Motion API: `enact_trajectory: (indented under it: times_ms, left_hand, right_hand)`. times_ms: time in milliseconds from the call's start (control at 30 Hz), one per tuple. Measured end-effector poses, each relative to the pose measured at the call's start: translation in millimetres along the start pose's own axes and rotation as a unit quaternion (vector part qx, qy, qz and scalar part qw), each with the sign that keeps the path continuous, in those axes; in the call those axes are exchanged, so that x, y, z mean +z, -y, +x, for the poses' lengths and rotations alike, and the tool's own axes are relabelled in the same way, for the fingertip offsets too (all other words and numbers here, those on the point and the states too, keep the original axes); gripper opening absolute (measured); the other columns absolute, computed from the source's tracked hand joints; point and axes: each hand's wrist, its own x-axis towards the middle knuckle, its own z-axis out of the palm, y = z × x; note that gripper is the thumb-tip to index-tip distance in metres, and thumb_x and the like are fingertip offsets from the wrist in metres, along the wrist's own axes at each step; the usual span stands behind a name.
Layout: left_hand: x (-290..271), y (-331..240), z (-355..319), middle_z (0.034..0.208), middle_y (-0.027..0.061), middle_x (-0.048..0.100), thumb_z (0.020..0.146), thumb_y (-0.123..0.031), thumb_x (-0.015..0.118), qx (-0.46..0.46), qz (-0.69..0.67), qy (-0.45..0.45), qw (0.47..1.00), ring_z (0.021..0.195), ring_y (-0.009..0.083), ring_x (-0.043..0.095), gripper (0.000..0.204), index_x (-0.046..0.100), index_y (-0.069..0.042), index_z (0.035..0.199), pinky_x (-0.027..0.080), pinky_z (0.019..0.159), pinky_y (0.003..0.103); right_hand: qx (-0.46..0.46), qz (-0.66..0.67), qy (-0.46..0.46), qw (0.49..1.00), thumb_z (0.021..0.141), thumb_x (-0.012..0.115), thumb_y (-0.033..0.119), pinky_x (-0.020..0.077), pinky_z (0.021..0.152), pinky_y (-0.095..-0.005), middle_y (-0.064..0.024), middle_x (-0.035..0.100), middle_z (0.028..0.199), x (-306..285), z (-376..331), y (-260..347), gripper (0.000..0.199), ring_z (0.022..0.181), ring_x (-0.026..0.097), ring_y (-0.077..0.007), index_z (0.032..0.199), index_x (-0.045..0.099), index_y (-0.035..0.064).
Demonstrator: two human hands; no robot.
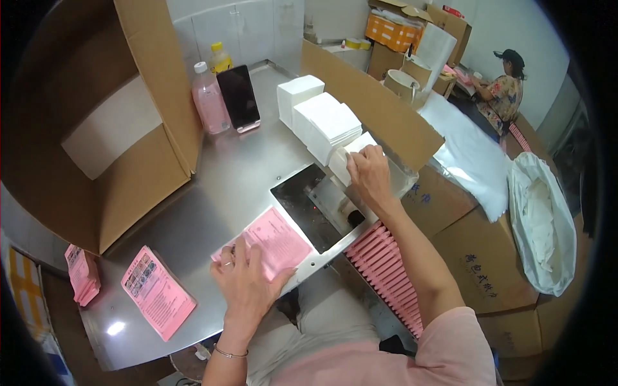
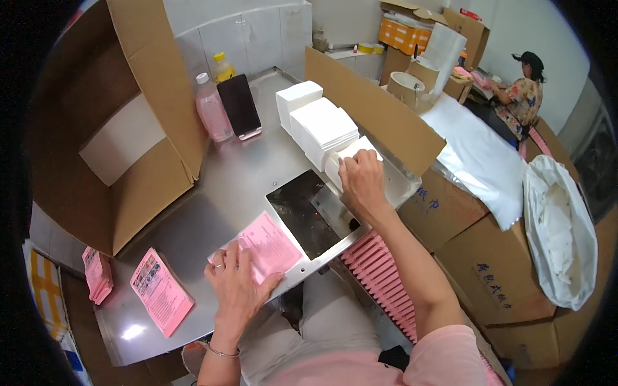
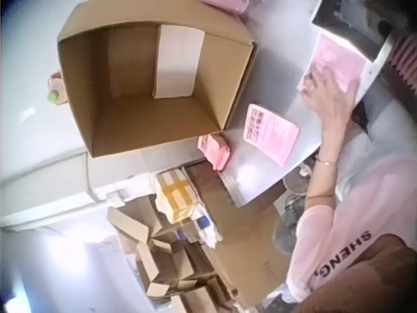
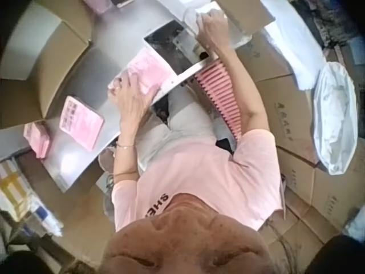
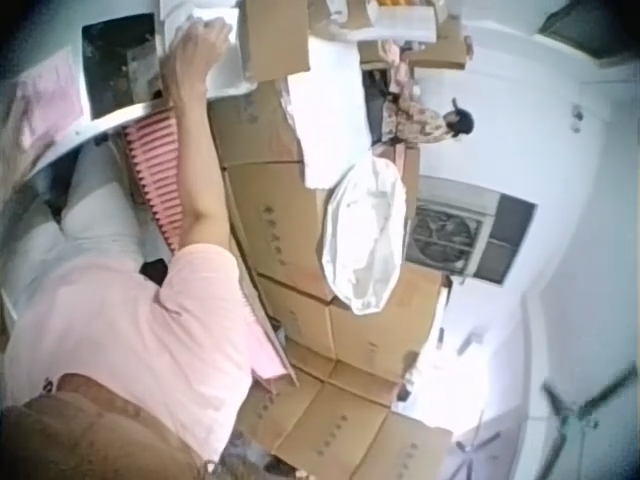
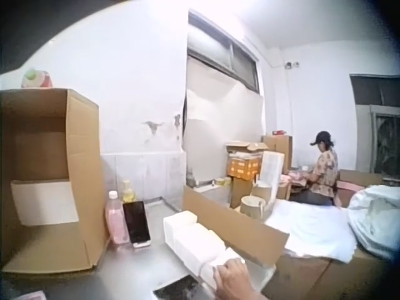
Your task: Counting stacks of pink tissue paper, feeding them into a wrapping machine, and then placing the finished packs into plastic bags and cardboard boxes.
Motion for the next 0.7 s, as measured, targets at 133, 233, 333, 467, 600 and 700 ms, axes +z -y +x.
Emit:
enact_trajectory:
  times_ms: [133,233,333,467,600,700]
  left_hand:
    - [7,-9,-3,0.118,0.0158,0.056,0.082,-0.031,0.069,-0.008,-0.042,0.104,0.994,0.103,0.0357,0.050,0.043,0.061,-0.005,0.115,0.043,0.082,0.048]
    - [22,0,-7,0.113,0.0169,0.055,0.079,-0.024,0.069,0.035,-0.153,0.080,0.984,0.094,0.0370,0.053,0.048,0.059,-0.005,0.121,0.047,0.076,0.047]
    - [1,14,-4,0.105,0.0190,0.055,0.075,-0.024,0.071,0.031,-0.188,0.064,0.979,0.088,0.0371,0.055,0.059,0.056,-0.004,0.128,0.045,0.072,0.047]
    - [-1,6,2,0.096,0.0206,0.053,0.070,-0.028,0.076,0.060,-0.169,0.076,0.981,0.085,0.0381,0.056,0.081,0.045,-0.005,0.141,0.044,0.071,0.047]
    - [-4,-3,4,0.094,0.0171,0.055,0.079,-0.012,0.068,0.014,-0.178,0.103,0.979,0.081,0.0344,0.055,0.079,0.032,-0.007,0.150,0.043,0.076,0.045]
    - [-24,24,-21,0.091,0.0138,0.056,0.078,-0.005,0.067,0.009,-0.204,0.119,0.972,0.080,0.0311,0.055,0.062,0.048,-0.007,0.137,0.043,0.075,0.043]
  right_hand:
    - [0.002,0.051,-0.046,0.998,0.081,0.063,0.003,0.0474,0.082,-0.0431,-0.0138,0.061,0.093,-5,-8,2,0.026,0.097,0.058,-0.0315,0.106,0.068,0.0042]
    - [-0.099,0.077,-0.057,0.990,0.078,0.058,-0.004,0.0470,0.094,-0.0449,-0.0200,0.061,0.115,-2,-26,22,0.040,0.113,0.057,-0.0373,0.117,0.061,-0.0007]
    - [-0.235,0.237,0.227,0.915,0.080,0.058,0.002,0.0420,0.104,-0.0548,-0.0239,0.060,0.120,-52,-77,123,0.039,0.108,0.059,-0.0440,0.119,0.061,-0.0011]
    - [-0.272,0.247,0.054,0.928,0.079,0.063,0.013,0.0300,0.108,-0.0650,-0.0237,0.060,0.102,-6,-89,142,0.034,0.105,0.058,-0.0407,0.111,0.065,0.0004]
    - [-0.141,0.157,0.191,0.959,0.077,0.067,0.018,0.0325,0.103,-0.0680,-0.0155,0.060,0.092,29,-41,142,0.024,0.098,0.059,-0.0354,0.097,0.066,0.0044]
    - [-0.059,0.274,0.143,0.949,0.081,0.065,0.014,0.0472,0.093,-0.0559,-0.0200,0.062,0.095,45,-54,86,0.016,0.093,0.062,-0.0381,0.092,0.065,0.0021]
